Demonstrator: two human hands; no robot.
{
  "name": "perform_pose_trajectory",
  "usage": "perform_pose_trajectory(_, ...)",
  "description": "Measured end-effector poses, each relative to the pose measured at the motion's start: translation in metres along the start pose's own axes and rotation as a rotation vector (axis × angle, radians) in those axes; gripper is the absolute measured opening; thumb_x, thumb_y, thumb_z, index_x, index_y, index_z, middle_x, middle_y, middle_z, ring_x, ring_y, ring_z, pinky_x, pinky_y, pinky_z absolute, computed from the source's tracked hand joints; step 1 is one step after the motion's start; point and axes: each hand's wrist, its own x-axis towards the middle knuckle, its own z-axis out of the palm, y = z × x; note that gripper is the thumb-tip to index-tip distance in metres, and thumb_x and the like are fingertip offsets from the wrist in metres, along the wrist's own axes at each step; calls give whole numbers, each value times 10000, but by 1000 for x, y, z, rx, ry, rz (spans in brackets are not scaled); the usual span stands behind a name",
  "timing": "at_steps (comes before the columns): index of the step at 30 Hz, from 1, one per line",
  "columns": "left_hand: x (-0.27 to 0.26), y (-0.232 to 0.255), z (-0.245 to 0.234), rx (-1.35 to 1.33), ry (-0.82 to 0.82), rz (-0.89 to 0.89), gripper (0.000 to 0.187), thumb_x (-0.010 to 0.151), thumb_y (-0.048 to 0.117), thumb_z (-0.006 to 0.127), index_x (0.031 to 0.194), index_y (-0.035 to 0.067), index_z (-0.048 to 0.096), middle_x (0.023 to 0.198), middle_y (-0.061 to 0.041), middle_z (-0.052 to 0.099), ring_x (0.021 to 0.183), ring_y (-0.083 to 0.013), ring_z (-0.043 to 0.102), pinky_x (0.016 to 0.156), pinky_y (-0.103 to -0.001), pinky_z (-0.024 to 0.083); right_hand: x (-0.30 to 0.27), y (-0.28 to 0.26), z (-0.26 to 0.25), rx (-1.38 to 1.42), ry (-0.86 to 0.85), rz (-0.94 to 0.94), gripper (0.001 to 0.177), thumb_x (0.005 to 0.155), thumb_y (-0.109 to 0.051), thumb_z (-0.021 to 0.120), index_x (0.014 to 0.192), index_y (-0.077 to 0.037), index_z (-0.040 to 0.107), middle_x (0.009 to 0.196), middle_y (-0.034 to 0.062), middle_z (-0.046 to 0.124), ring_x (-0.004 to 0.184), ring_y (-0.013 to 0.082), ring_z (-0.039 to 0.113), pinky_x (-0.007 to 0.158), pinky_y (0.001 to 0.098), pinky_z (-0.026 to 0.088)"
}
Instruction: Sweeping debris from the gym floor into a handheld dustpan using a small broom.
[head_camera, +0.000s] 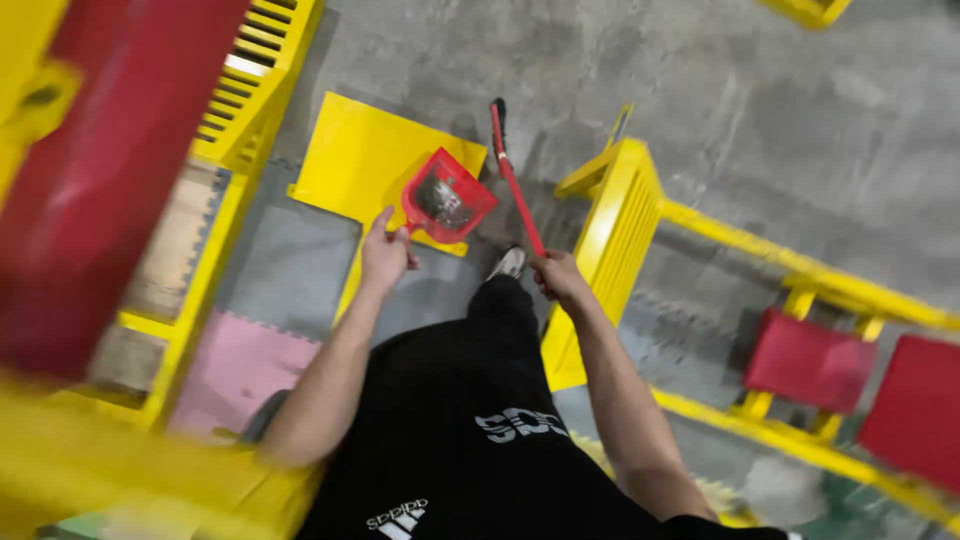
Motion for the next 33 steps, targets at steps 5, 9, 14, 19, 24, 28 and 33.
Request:
perform_pose_trajectory(5,29,61,62,-31,54,-53,564,1023,112,530,1565,119,375,852,-88,666,488,-141,611,486,-328,574,7,-49,-57,-9,-58,-45,153,915,-248,661,883,-118,587,613,-4,505,447,96,456,386,280,328)
perform_pose_trajectory(9,64,88,95,1,128,-12,537,1040,114,506,1564,117,389,906,-120,684,491,-141,619,485,-321,562,21,-84,-95,-6,-95,-43,157,913,-240,648,885,-125,544,607,-4,491,423,104,423,370,283,307)
perform_pose_trajectory(14,95,124,131,-102,160,26,505,1049,102,504,1546,102,416,951,-107,673,512,-124,627,504,-307,585,27,-134,-120,-63,-91,-57,157,930,-222,646,877,-109,551,607,-17,490,429,89,431,375,273,307)
perform_pose_trajectory(19,132,137,162,-234,182,43,457,1071,100,480,1525,87,427,937,-105,658,522,-111,616,516,-307,618,52,-160,-138,-26,-83,-73,135,930,-204,628,887,-113,538,584,-23,483,419,86,432,374,268,306)
perform_pose_trajectory(24,172,170,183,-208,222,59,427,1073,106,474,1499,86,453,912,-104,682,516,-111,621,515,-304,607,77,-205,-158,-24,-99,-37,174,927,-209,677,886,-135,525,590,-44,473,430,70,420,375,256,287)
perform_pose_trajectory(28,237,175,189,-290,298,62,423,1047,84,517,1468,66,473,939,-90,659,509,-132,625,494,-322,583,123,-249,-168,-81,-104,-83,133,913,-210,663,876,-135,560,578,-35,484,413,79,416,368,260,293)
perform_pose_trajectory(33,317,179,176,-426,312,-13,415,1062,118,514,1471,62,472,923,-103,636,520,-137,574,487,-329,577,217,-337,-170,-251,-193,-95,179,929,-212,672,864,-109,541,610,-29,529,447,68,463,382,265,324)
